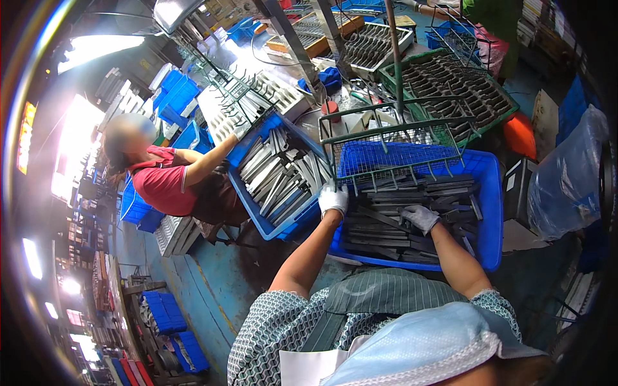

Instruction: The person organizes metal pieces in a crate and loads them into a wire rack by hand.

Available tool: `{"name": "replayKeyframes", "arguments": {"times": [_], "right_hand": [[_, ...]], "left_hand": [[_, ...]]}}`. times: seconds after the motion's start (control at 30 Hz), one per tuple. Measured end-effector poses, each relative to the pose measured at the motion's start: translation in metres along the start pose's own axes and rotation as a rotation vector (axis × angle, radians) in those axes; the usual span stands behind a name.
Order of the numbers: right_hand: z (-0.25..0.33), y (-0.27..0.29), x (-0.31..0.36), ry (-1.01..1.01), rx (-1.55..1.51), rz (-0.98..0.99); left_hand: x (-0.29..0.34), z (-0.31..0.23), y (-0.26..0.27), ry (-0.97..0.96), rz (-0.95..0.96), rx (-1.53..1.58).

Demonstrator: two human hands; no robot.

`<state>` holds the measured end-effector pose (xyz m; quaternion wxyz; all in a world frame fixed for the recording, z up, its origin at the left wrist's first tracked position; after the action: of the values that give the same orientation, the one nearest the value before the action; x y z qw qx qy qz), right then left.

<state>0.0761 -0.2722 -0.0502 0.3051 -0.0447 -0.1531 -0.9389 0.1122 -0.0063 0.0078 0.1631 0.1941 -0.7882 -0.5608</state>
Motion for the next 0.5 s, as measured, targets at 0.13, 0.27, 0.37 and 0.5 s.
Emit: {"name": "replayKeyframes", "arguments": {"times": [0.13, 0.27, 0.37, 0.5], "right_hand": [[-0.005, -0.002, -0.007, 0.047, 0.062, -0.008], [-0.019, -0.002, -0.004, -0.068, 0.006, 0.071], [-0.017, 0.0, -0.003, -0.067, 0.041, 0.053], [0.0, -0.001, 0.0, -0.024, 0.009, 0.038]], "left_hand": [[-0.005, 0.007, -0.002, -0.08, -0.059, 0.02], [0.004, -0.006, 0.006, -0.062, -0.051, 0.074], [0.005, -0.006, 0.01, -0.044, -0.058, 0.077], [0.005, -0.005, 0.009, -0.028, -0.041, 0.07]]}}
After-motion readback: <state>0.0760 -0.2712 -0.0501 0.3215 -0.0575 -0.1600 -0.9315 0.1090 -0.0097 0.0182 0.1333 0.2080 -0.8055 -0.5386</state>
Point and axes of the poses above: each hand's wrist, its own x-axis away from the middle knuckle, its own y-axis out of the back of the hand, z = x × y, the point moved 6 cm from there along -x, towards the middle knuckle, and after that the axes turned 9 degrees about y, right-handed, at the moved point
